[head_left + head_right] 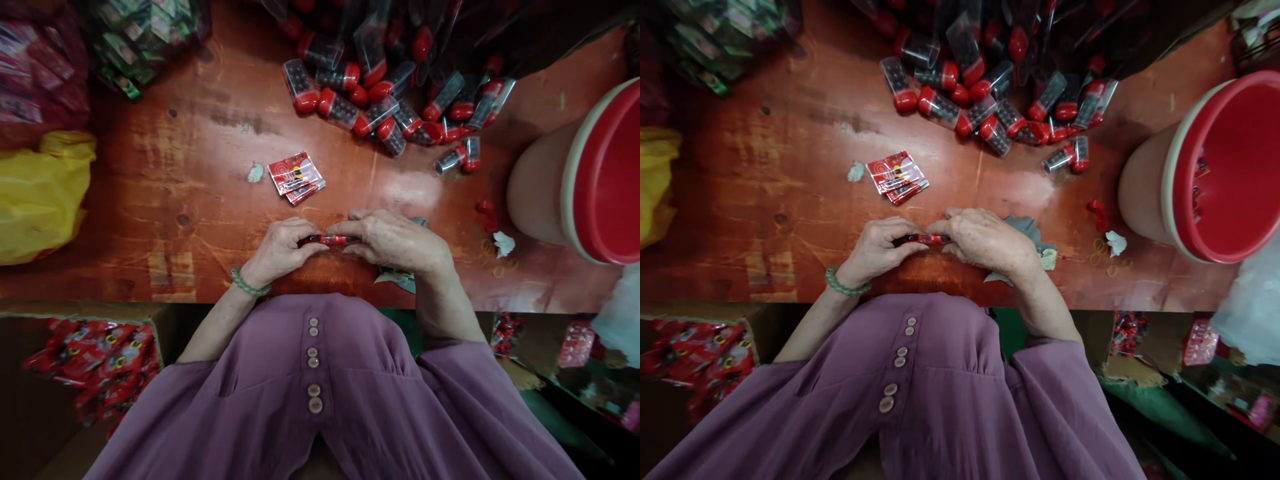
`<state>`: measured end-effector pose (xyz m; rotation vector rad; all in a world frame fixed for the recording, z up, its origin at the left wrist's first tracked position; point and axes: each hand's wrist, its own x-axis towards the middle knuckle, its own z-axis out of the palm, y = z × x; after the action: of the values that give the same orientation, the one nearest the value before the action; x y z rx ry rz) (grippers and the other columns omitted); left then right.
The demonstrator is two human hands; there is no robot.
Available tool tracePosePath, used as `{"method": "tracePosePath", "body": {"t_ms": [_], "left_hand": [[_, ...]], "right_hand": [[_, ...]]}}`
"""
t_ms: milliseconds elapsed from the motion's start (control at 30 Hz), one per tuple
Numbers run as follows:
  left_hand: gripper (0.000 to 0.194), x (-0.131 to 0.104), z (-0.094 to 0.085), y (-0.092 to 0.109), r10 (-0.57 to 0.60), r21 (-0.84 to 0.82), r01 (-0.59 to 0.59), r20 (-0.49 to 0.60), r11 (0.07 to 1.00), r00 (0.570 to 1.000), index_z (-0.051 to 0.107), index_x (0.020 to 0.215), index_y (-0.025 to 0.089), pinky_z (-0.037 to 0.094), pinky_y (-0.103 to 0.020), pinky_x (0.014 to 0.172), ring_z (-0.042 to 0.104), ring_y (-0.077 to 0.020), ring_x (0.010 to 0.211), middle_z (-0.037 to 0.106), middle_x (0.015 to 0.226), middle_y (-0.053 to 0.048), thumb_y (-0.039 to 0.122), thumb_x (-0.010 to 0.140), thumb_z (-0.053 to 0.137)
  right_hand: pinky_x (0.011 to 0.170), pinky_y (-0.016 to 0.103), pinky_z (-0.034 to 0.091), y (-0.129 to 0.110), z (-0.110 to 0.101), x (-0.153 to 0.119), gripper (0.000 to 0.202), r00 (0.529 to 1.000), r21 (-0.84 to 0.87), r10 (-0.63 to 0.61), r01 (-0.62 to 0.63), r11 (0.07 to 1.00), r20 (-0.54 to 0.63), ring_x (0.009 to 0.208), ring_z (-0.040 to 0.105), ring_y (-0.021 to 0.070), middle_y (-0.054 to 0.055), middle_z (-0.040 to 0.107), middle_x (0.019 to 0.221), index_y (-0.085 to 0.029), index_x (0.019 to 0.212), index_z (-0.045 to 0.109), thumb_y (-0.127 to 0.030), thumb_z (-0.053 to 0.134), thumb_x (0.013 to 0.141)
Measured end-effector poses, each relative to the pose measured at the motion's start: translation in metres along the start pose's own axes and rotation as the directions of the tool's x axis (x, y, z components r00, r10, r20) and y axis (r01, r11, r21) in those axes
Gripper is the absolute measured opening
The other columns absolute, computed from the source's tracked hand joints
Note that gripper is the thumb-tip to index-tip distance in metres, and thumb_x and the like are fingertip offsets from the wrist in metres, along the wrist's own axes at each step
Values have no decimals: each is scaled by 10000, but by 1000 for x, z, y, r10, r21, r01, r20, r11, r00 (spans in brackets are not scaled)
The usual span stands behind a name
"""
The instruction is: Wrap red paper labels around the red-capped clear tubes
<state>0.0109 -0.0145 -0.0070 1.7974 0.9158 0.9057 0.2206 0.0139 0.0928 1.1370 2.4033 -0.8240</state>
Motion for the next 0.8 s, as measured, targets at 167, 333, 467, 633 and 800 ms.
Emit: {"method": "tracePosePath", "body": {"t_ms": [167, 333, 467, 633, 800], "left_hand": [[140, 1, 1, -3, 10, 19, -10, -1, 1000, 1000, 743, 859, 173, 493, -271, 661, 661, -151, 694, 734, 763, -41, 311, 847, 720], [143, 2, 0, -5, -19, 25, 18, 12, 1000, 1000, 742, 846, 178, 492, -280, 658, 657, -157, 698, 732, 759, -46, 320, 842, 723], [161, 2, 0, -5, -16, 25, 15, 36, 1000, 999, 743, 849, 184, 485, -288, 665, 647, -158, 703, 733, 767, -45, 337, 862, 694], [204, 2, 0, -5, -21, 71, 16, 75, 997, 997, 741, 842, 171, 467, -298, 650, 630, -167, 682, 726, 754, -56, 365, 869, 683], [174, 4, -4, 0, -54, 26, 51, 134, 998, 990, 751, 855, 176, 481, -296, 676, 659, -172, 709, 747, 786, -58, 336, 861, 684]], "right_hand": [[674, 270, 365, 2, -4, -1, 450, 1000, -19, -13, 13, 1000, -6, 786, 613, 158, 27, 683, 960, -325, 1343, 589, -204, 610, 910], [695, 284, 386, 5, -10, 1, 379, 999, 9, -27, 27, 1000, 39, 825, 637, 176, 36, 717, 1002, -294, 1266, 647, -204, 614, 900], [667, 284, 366, 3, -9, 4, 339, 997, 2, -25, 25, 1000, 73, 782, 629, 169, 31, 726, 931, -264, 1183, 689, -164, 616, 867], [627, 286, 342, -1, -8, 7, 309, 997, 6, 21, -22, 1000, 77, 737, 622, 168, 34, 728, 880, -252, 1125, 702, -142, 606, 852], [683, 288, 407, 1, -11, 10, 362, 998, 110, -10, 3, 994, 63, 862, 661, 204, 53, 738, 1022, -242, 1216, 649, -209, 668, 856]]}}
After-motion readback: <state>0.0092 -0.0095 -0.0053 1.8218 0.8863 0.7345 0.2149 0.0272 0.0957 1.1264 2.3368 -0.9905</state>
